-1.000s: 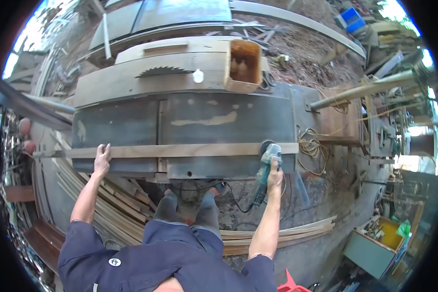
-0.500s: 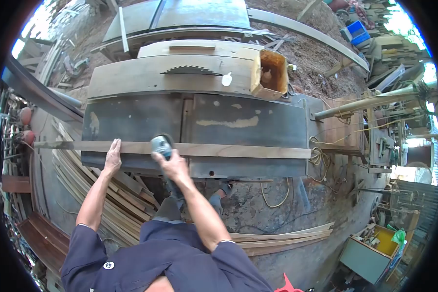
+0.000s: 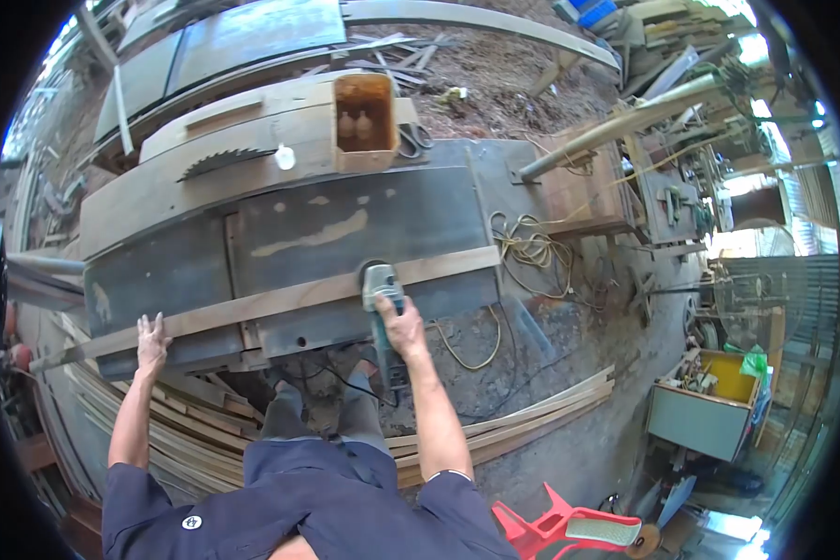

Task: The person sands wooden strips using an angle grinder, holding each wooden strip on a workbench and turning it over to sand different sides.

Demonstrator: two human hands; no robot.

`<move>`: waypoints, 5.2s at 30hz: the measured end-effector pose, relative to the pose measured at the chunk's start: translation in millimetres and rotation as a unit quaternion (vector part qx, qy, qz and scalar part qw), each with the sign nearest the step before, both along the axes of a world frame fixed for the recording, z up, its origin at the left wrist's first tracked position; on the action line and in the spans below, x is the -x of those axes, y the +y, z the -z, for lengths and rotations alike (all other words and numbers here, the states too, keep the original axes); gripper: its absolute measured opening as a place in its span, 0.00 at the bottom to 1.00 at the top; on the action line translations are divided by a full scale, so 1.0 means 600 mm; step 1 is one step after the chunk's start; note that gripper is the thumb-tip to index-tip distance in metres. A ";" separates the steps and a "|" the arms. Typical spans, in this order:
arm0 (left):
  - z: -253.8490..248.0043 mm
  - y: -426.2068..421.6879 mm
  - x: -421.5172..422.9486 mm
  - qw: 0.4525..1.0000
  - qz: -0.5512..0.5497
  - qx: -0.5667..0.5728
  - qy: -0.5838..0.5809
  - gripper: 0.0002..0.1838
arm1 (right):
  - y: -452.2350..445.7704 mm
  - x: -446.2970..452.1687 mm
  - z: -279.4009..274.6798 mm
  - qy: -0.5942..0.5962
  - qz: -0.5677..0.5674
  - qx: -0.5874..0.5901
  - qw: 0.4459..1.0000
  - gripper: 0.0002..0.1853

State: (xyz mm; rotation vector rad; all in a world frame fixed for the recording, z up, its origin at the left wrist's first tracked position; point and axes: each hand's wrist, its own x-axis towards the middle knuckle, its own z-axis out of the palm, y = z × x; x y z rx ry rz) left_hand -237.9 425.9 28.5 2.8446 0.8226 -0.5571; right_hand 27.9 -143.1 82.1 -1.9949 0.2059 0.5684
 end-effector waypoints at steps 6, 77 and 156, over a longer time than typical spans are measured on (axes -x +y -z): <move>0.021 0.017 0.007 1.000 0.013 -0.013 0.012 0.42 | -0.225 -0.132 0.018 0.019 0.180 -0.108 0.978 0.38; -0.027 0.083 0.007 0.969 0.217 -0.045 -0.107 0.20 | 0.533 0.220 -0.091 0.102 -0.312 0.018 0.945 0.49; -0.025 0.012 0.041 0.939 0.162 -0.161 -0.255 0.03 | -0.017 0.040 -0.092 0.099 0.121 -0.105 0.982 0.32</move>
